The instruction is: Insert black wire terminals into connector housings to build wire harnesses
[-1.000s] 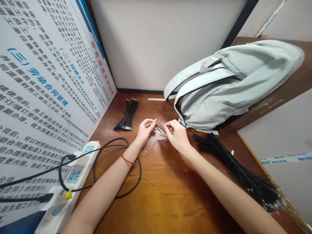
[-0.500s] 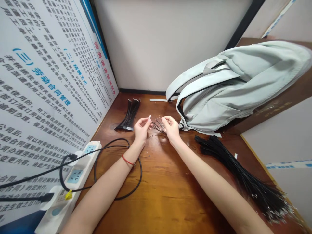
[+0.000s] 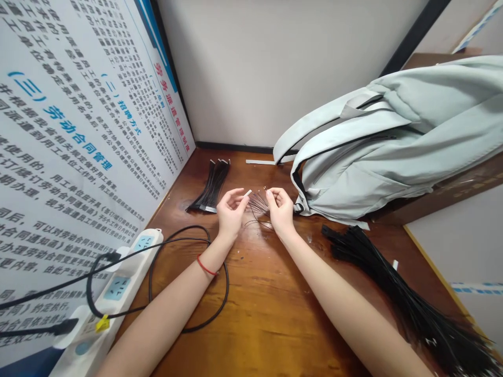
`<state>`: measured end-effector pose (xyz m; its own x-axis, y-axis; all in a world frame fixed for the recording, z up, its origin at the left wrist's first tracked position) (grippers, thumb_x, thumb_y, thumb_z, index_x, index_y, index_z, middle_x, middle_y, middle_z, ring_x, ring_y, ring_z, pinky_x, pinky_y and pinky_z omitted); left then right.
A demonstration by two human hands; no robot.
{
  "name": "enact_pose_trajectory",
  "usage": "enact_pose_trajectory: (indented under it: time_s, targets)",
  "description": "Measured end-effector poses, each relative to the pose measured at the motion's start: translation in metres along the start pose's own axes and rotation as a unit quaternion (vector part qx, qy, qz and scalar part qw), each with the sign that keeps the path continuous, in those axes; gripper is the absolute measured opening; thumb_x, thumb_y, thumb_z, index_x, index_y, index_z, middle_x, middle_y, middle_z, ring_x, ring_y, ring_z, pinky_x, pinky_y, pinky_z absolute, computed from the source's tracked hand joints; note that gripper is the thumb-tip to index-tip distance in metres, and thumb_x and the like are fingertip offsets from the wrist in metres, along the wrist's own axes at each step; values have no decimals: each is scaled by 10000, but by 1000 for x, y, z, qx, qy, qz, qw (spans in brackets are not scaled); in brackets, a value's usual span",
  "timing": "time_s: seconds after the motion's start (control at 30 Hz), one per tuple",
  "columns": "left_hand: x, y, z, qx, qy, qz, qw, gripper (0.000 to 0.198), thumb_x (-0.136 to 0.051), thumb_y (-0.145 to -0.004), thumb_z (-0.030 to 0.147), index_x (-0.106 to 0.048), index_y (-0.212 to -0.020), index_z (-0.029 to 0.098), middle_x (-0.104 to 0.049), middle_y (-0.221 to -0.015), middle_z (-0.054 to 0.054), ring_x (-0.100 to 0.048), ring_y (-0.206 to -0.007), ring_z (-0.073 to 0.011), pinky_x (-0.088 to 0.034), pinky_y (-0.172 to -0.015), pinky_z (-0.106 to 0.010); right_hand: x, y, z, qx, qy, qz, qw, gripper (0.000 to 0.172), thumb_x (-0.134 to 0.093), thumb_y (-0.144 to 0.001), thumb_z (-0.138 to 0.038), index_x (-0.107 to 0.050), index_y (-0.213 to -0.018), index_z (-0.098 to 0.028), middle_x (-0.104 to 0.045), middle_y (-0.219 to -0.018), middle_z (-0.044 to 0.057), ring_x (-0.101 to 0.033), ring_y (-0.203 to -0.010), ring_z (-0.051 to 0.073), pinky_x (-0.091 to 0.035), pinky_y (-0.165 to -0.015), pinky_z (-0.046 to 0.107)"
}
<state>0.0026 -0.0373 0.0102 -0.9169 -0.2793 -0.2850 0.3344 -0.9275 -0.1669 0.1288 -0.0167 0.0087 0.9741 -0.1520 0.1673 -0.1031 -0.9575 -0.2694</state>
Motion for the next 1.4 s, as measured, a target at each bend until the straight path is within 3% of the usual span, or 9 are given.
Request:
enact_pose_trajectory:
  time_s: [0.1, 0.43, 0.83, 1.13, 1.4]
  targets:
    - [-1, -1, -2, 17, 9, -12, 1000, 242, -742, -617, 279, -678, -824, 171, -681, -720, -22, -600, -620, -125, -487, -653, -266, -1, 4, -6, 27, -33, 26, 999, 205, -544, -787, -393, -551, -799, -189, -610, -777, 38, -573, -747, 163, -464, -719, 294]
    - [-2, -4, -6, 64, 32, -50, 996, 299, -719, -638, 343, -711, -856, 139, -725, -848, -88, -669, -710, -172, -530, -742, -338, -3, 8, -1, 43, -34, -17, 998, 169, -612, -772, -360, -617, -793, -192, -624, -734, 26, -559, -653, 149, -458, -637, 292]
    - [0, -6, -10, 86, 66, -15, 994, 259, -792, -535, 264, -718, -755, 150, -722, -783, -61, -641, -687, -134, -497, -718, -274, -2, 9, -8, 108, 29, -24, 993, 124, -589, -802, -289, -622, -727, -196, -564, -702, -1, -503, -641, 133, -395, -592, 270]
    - [-3, -3, -4, 141, 149, -39, 978, 258, -811, -506, 270, -719, -712, 145, -713, -758, -52, -628, -664, -114, -488, -701, -256, -3, 10, -10, 107, 37, -22, 993, 155, -599, -802, -297, -622, -688, -195, -558, -665, -8, -495, -616, 126, -401, -586, 266]
    - [-4, -3, -1, 161, 162, -50, 972, 248, -811, -487, 245, -707, -683, 134, -694, -714, -32, -606, -672, -95, -462, -704, -226, -3, 12, -13, 133, 63, -15, 989, 78, -596, -798, -246, -635, -747, -203, -595, -732, 8, -527, -650, 135, -435, -609, 274]
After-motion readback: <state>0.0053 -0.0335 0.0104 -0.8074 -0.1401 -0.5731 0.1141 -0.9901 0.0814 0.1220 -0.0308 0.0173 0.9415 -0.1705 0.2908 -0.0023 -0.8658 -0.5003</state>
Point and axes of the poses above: each hand's wrist, its own y-axis away from the middle knuckle, its own x-axis out of the back of the hand, z = x × y, the point moved 1 cm from there along -y, towards the middle knuckle
